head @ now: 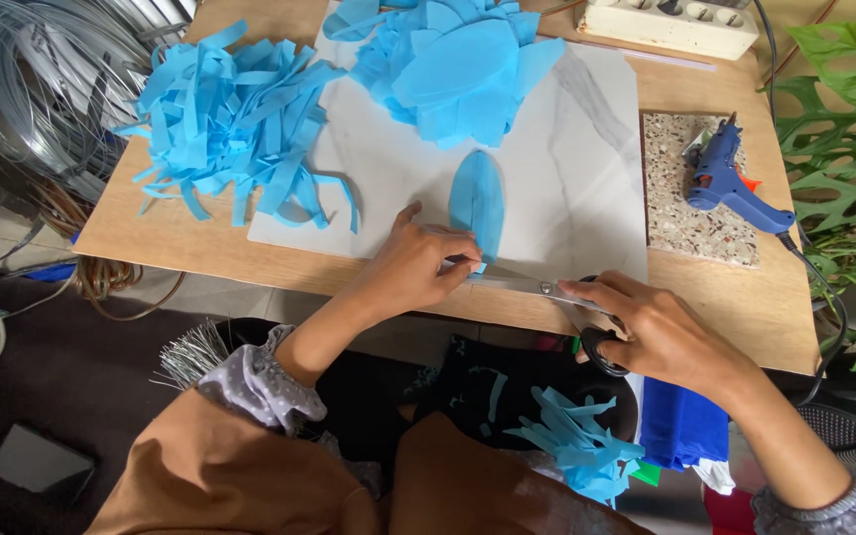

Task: Cutting fabric into leaf shapes and gluing them onto wire stems to create artificial flowers

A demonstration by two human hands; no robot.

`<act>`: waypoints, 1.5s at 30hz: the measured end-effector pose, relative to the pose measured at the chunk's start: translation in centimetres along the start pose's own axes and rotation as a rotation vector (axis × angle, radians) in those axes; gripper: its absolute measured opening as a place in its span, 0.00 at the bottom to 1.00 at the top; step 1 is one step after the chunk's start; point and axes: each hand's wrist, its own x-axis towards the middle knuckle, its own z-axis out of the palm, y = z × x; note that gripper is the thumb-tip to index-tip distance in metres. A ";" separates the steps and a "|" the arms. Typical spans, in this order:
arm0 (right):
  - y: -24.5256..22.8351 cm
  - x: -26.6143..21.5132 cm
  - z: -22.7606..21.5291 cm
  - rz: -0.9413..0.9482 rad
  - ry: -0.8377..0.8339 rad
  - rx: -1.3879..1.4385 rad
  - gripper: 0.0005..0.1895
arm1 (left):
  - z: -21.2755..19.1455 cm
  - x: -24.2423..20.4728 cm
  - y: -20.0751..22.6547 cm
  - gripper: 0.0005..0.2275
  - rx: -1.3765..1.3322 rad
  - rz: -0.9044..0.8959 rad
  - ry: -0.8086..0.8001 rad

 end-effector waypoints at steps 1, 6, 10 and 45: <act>0.0 0.1 0.1 -0.002 -0.001 -0.001 0.36 | 0.0 0.0 -0.1 0.03 0.000 -0.001 0.002; 0.0 0.4 0.6 0.027 -0.011 0.073 0.37 | 0.0 -0.1 -0.2 0.03 -0.003 -0.002 0.001; 0.3 0.4 1.0 0.039 -0.018 0.081 0.37 | 0.0 -0.1 -0.2 0.03 -0.008 -0.008 0.003; -1.8 -2.9 0.2 0.057 0.012 0.000 0.37 | 0.1 -0.1 0.1 0.03 -0.074 0.005 0.083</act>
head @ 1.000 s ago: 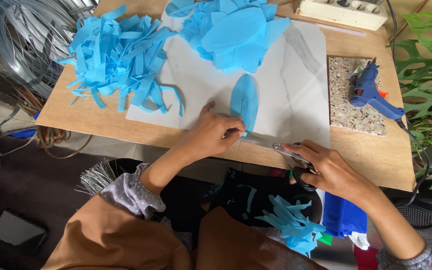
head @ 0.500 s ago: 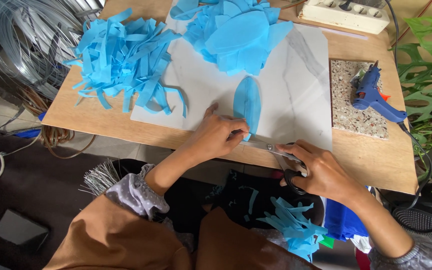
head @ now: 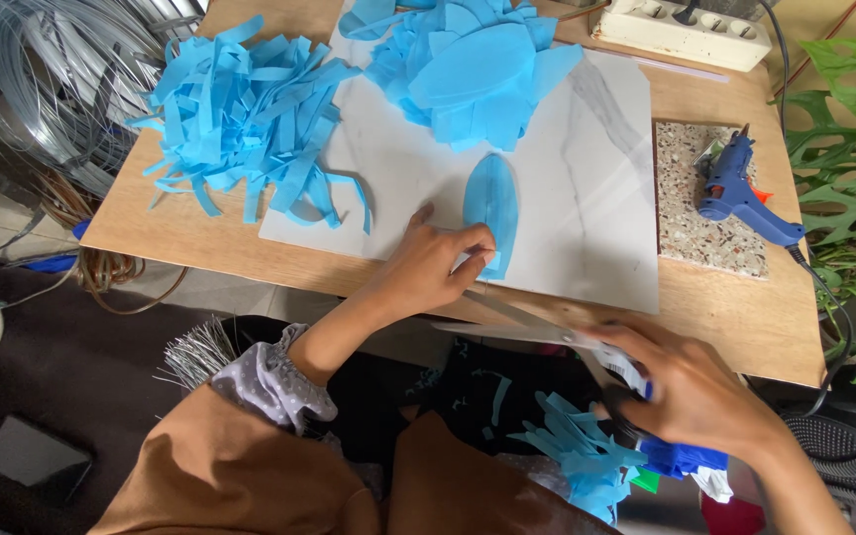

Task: Cutting fabric into leaf shapes and gluing them onto wire stems to create artificial flowers

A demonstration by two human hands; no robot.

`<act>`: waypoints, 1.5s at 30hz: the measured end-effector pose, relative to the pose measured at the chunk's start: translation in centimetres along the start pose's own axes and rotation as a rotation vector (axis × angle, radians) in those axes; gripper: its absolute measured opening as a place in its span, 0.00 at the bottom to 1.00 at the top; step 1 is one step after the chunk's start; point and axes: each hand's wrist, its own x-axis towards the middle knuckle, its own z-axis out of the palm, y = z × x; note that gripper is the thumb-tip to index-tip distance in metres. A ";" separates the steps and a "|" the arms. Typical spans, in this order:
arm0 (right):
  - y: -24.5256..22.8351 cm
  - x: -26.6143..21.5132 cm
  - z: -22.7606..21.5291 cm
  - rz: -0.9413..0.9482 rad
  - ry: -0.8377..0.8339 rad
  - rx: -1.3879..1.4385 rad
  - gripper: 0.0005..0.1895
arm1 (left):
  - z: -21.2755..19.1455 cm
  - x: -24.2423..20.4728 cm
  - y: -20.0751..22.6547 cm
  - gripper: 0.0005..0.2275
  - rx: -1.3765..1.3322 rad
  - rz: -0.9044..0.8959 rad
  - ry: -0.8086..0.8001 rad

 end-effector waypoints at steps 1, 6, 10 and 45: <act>1.1 -0.9 0.1 0.001 -0.001 -0.002 0.37 | -0.1 0.0 0.1 0.03 -0.003 0.000 0.002; 6.0 -4.7 0.6 0.200 0.295 0.174 0.39 | -0.3 -0.9 0.9 0.02 0.017 0.082 0.110; 4.7 -3.8 0.3 0.350 0.425 0.076 0.34 | 0.0 -1.7 0.9 0.01 0.154 0.194 0.035; 3.0 -0.7 -0.4 0.208 0.401 -0.731 0.31 | 14.9 -16.7 -10.8 0.06 -0.328 -0.899 0.233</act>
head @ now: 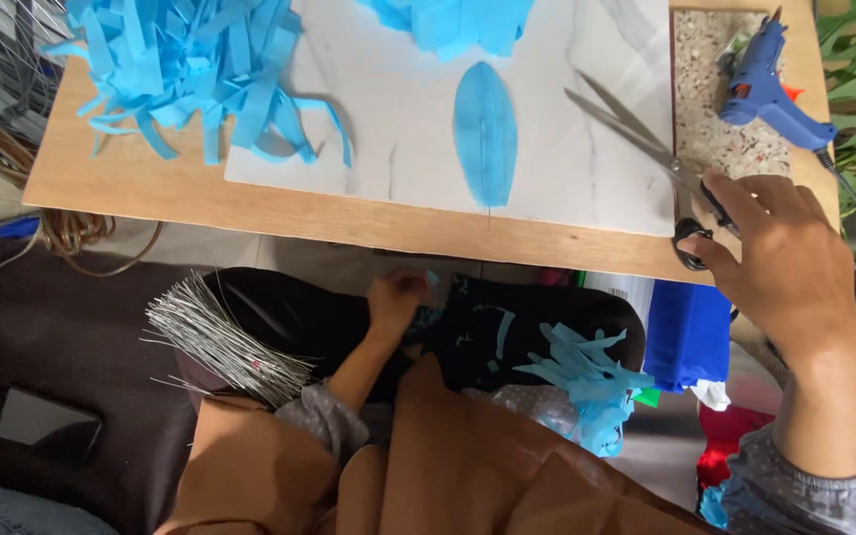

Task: Cutting fabric into leaf shapes and gluing them onto wire stems to create artificial flowers

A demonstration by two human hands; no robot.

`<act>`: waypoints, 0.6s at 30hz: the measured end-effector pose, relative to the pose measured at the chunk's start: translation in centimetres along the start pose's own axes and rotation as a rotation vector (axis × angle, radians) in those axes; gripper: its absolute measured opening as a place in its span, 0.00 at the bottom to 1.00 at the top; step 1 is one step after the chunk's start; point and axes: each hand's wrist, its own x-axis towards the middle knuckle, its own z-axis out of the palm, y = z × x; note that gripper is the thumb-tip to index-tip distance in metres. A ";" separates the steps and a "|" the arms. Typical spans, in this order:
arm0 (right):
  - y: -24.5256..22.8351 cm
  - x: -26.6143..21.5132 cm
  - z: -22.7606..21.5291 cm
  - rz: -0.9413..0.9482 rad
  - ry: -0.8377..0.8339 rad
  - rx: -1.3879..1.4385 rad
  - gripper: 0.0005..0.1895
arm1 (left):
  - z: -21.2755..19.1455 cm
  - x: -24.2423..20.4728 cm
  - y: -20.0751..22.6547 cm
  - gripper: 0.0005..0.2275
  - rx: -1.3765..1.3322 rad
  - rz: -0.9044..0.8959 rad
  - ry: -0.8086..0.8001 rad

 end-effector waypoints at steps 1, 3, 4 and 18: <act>-0.7 0.0 -0.7 0.000 -0.003 0.002 0.31 | 0.5 0.8 -1.3 0.06 0.002 -0.003 -0.001; -1.9 0.0 -2.2 -0.055 0.082 0.124 0.27 | 1.6 2.7 -3.7 0.06 0.197 0.066 -0.005; -2.5 0.4 -2.4 -0.053 0.085 0.124 0.27 | 2.2 2.5 -3.9 0.06 0.197 0.069 -0.004; -12.7 9.1 2.8 0.117 0.187 0.445 0.17 | 0.6 -7.1 12.2 0.12 0.176 0.223 -0.478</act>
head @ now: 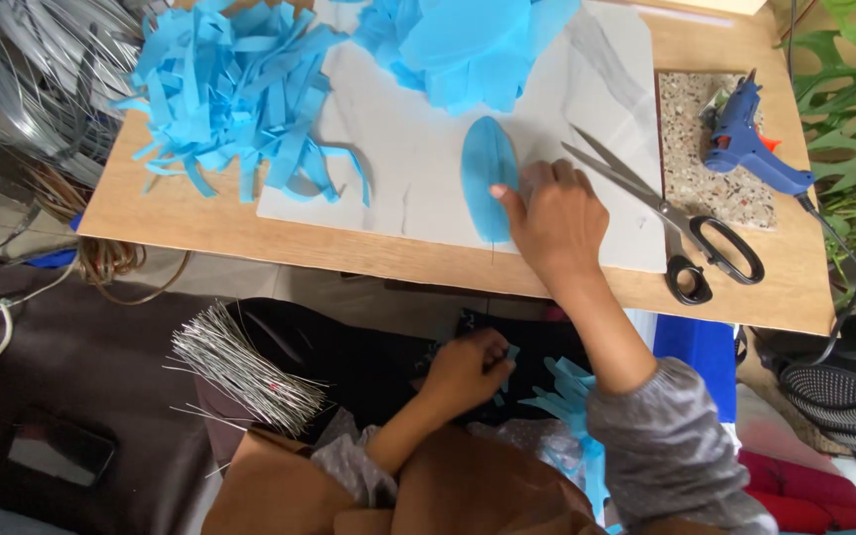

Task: Cutting fabric into leaf shapes and gluing them onto wire stems to create artificial flowers

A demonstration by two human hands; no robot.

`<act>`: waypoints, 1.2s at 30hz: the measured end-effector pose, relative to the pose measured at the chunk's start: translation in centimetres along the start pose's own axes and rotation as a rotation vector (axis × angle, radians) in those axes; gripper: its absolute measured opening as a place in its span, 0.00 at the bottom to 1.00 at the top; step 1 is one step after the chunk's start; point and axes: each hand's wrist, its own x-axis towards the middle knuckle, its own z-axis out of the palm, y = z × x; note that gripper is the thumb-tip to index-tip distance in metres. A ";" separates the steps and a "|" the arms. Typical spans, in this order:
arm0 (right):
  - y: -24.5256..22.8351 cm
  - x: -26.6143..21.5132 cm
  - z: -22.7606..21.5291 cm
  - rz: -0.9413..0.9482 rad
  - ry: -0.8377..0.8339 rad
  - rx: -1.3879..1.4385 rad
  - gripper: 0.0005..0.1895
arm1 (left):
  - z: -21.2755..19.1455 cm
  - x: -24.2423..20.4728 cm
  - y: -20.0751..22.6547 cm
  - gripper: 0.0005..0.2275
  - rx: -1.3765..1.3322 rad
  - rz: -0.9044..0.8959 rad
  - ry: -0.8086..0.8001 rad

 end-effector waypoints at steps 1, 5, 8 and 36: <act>0.3 0.6 0.8 -0.002 0.007 -0.001 0.17 | -0.9 -0.7 2.0 0.12 0.002 0.006 0.004; 0.9 1.7 2.0 0.180 -0.173 0.165 0.13 | -3.8 -1.8 7.1 0.04 -0.040 0.263 0.268; 1.1 0.5 0.0 0.169 -0.145 0.526 0.07 | -6.4 -1.3 9.0 0.03 -0.186 0.427 0.662; 1.8 -5.0 -4.7 0.277 -0.390 1.131 0.03 | -10.9 1.9 10.5 0.15 -0.758 0.307 0.767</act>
